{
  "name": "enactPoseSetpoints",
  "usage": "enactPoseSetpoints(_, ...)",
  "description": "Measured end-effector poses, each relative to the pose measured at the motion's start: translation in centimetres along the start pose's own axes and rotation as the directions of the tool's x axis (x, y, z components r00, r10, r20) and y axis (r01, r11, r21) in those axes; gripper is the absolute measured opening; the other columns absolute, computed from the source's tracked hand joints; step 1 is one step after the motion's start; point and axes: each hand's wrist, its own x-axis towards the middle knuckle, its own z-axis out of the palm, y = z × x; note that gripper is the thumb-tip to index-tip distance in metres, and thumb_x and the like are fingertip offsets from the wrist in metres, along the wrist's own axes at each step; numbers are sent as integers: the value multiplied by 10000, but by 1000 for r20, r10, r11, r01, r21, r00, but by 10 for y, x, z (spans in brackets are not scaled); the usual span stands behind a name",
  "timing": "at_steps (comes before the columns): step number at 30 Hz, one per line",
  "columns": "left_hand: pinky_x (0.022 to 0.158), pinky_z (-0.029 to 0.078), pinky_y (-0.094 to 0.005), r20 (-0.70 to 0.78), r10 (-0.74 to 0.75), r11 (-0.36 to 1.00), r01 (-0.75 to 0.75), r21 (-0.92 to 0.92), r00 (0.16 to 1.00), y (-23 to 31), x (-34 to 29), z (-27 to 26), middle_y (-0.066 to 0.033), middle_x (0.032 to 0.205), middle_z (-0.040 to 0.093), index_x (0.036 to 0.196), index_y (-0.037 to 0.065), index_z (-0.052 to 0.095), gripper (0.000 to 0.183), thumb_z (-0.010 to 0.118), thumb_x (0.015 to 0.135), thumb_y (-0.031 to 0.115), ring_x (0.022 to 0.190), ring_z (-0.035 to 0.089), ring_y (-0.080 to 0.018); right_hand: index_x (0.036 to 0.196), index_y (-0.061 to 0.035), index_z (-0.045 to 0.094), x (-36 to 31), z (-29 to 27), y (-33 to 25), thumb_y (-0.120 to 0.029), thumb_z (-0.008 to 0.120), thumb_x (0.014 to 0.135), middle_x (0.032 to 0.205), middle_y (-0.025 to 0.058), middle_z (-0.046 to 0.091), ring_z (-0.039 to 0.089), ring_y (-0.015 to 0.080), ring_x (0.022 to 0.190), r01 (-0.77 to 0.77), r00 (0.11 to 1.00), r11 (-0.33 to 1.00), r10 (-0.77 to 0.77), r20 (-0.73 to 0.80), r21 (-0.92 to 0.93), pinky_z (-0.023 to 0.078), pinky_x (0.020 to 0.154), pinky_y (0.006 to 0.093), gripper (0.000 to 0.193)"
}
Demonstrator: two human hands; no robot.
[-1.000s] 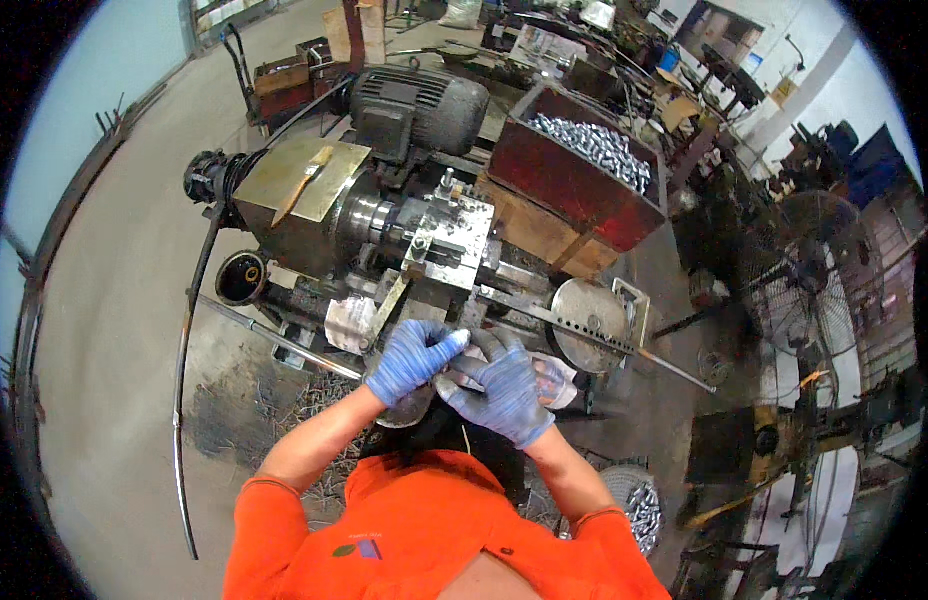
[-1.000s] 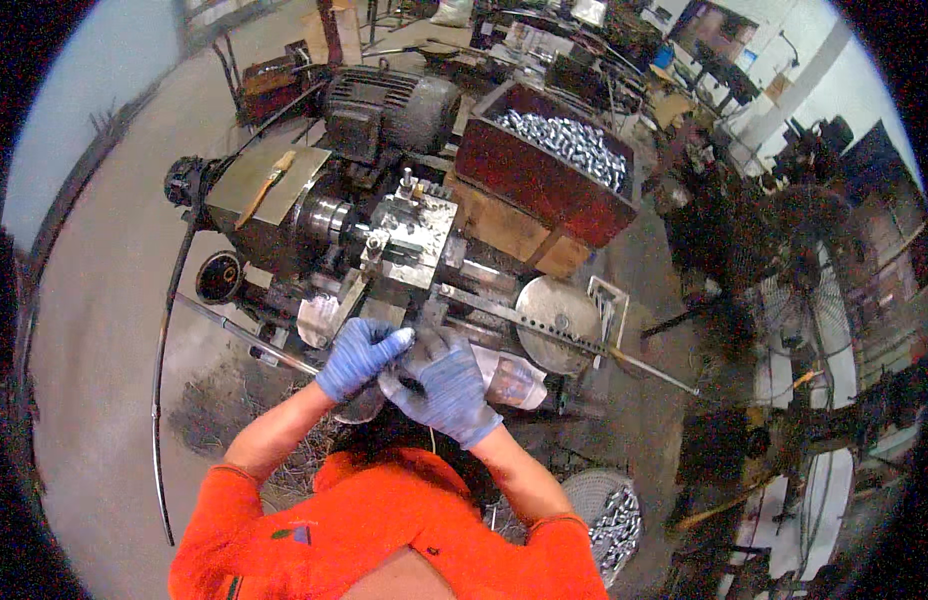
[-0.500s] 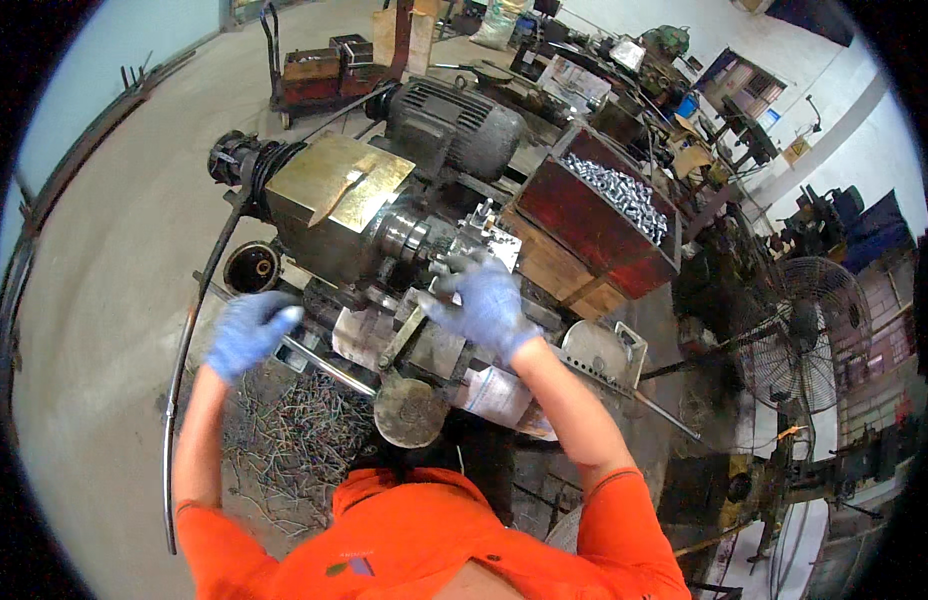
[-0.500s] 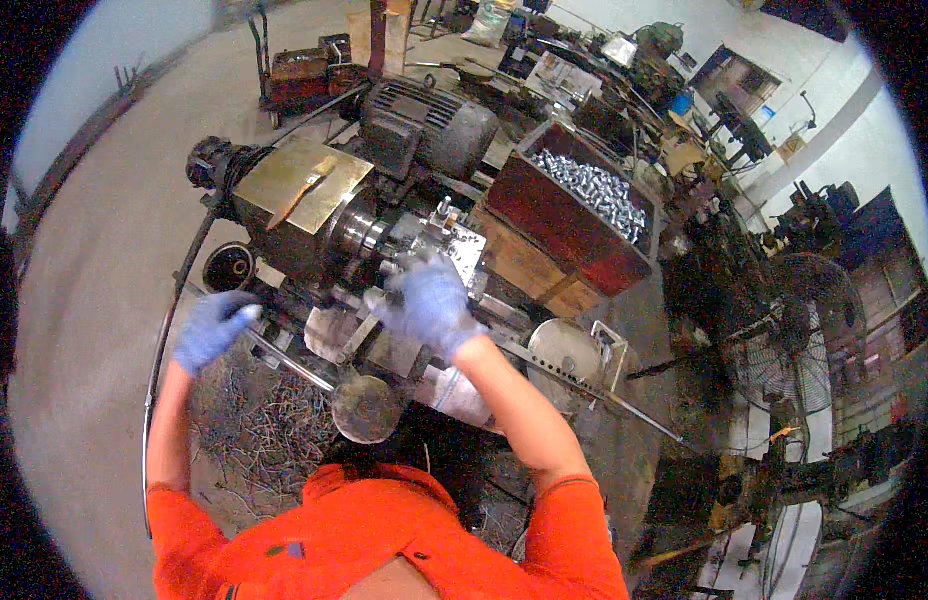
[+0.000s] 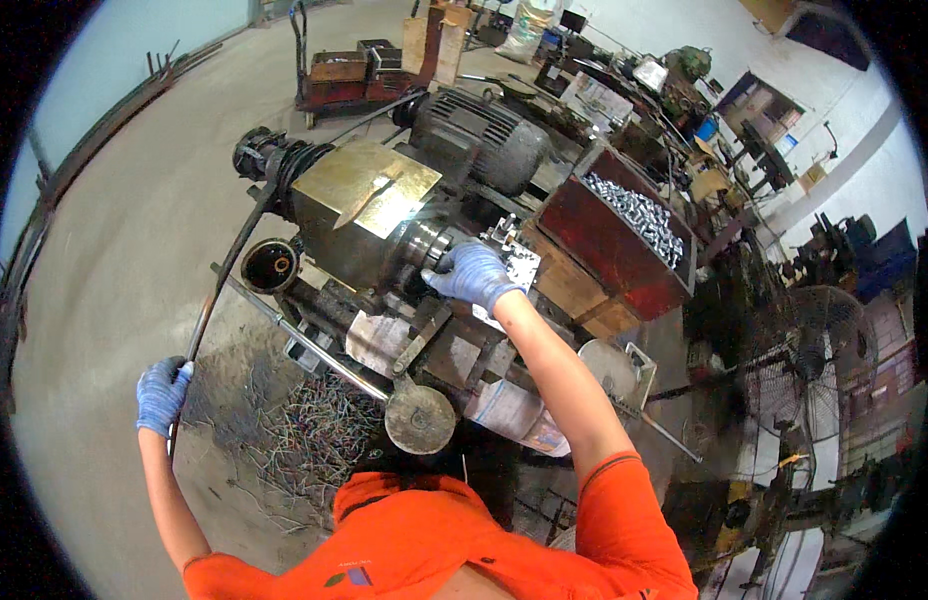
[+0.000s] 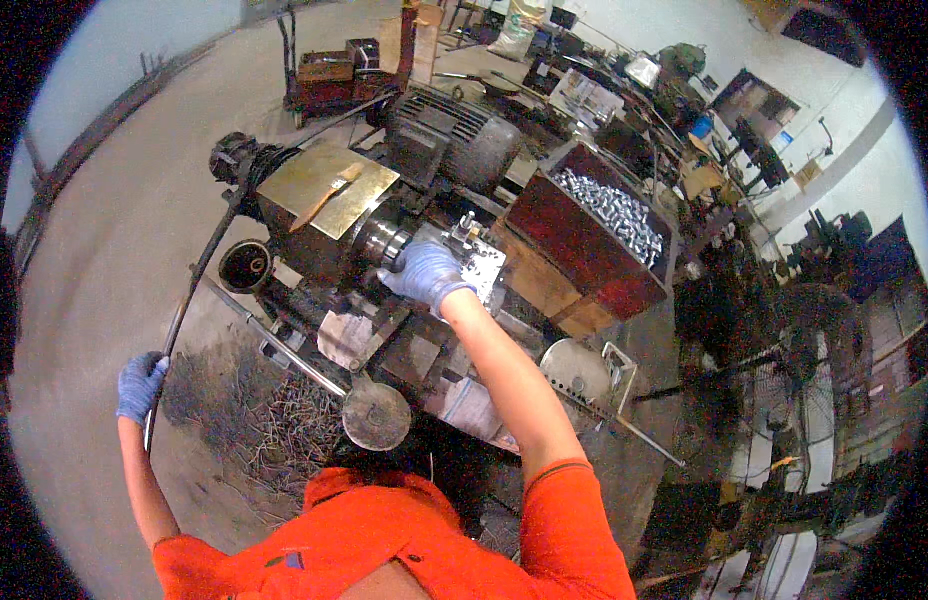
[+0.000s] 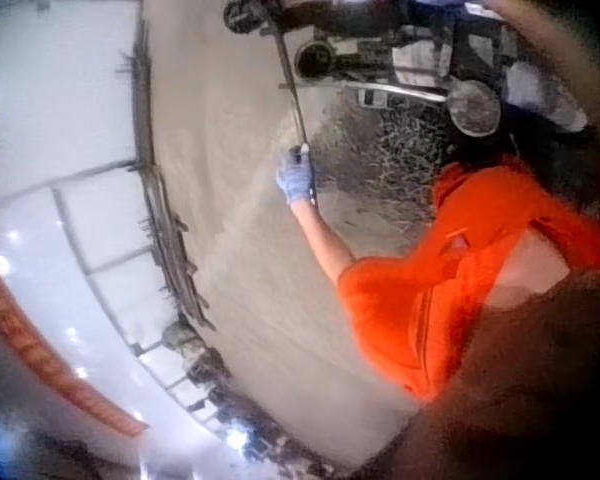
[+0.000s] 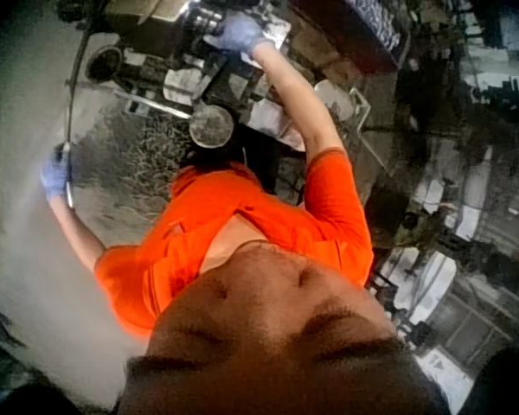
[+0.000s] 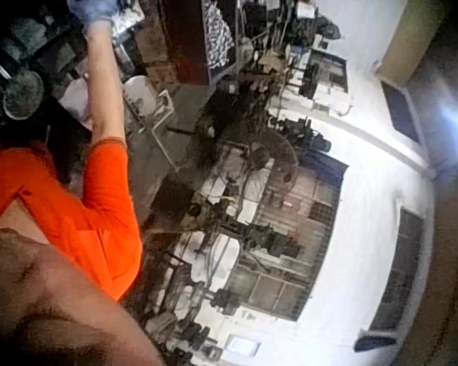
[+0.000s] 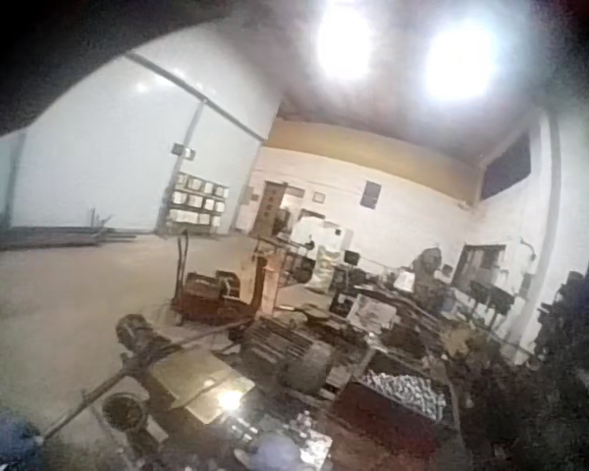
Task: The person uses a metal lathe to process metal bolts, picking them from a bin, securing them in the machine's chuck, and dropping finished pieces into a separate container.
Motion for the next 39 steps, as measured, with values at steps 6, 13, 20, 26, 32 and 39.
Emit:
enactPoseSetpoints(6, 681, 457, -449, -50, -69, 994, 73, 79, 996, -3, -10, 27, -188, 781, 617, 839, 53, 601, 385, 559, 803, 434, 763, 596, -357, 779, -12, 661, 3, -9, -10, -600, 583, 693, 754, 229, 624, 617, 344, 742, 22, 999, 991, -25, -23, -133, 477, 728, 397, 598)
enactPoseSetpoints(13, 546, 424, -445, -299, 274, 910, -145, 389, 914, -81, 55, 49, -125, 618, 577, 743, 92, 552, 59, 568, 724, 145, 563, 562, -331, 716, -10, 658, 3, -2, -16, -623, 542, 713, 685, 195, 622, 612, 348, 678, 0, 1000, 983, -2, -9, -186, 486, 687, 409, 624)
enactPoseSetpoints(20, 596, 482, -411, -152, 139, 834, -33, 551, 979, -140, 152, 36, -122, 692, 624, 879, 95, 565, 142, 557, 739, 111, 645, 624, -302, 765, -42, 671, 1, -6, -14, -617, 551, 712, 746, 183, 639, 616, 341, 721, -75, 997, 986, 76, 0, -151, 488, 703, 402, 590)
enactPoseSetpoints(26, 720, 507, -349, -319, 155, 988, -138, 74, 935, -11, 134, -10, -138, 915, 645, 1159, 149, 566, 423, 631, 755, 256, 808, 638, -270, 762, -70, 689, -43, -7, -22, -529, 562, 755, 833, 159, 637, 567, 313, 944, 108, 908, 980, -165, -384, -167, 367, 937, 414, 477)
enactPoseSetpoints(32, 600, 490, -375, -466, 409, 813, -545, -203, 784, 218, 88, -56, -118, 828, 643, 1300, 145, 445, 607, 576, 800, 464, 654, 627, -274, 668, -93, 662, -144, 1, -10, -268, 738, 666, 849, 106, 639, 564, 286, 857, 236, 777, 969, -236, -584, -78, 439, 797, 397, 191)
enactPoseSetpoints(39, 590, 475, -414, -526, 584, 719, -695, -17, 618, 272, 125, 15, -151, 845, 624, 1161, 110, 543, 419, 534, 840, 378, 681, 612, -305, 736, -92, 682, -272, 72, 69, -319, 721, 682, 878, 121, 651, 579, 302, 881, -148, 880, 970, 218, -422, 193, 451, 813, 398, 236)
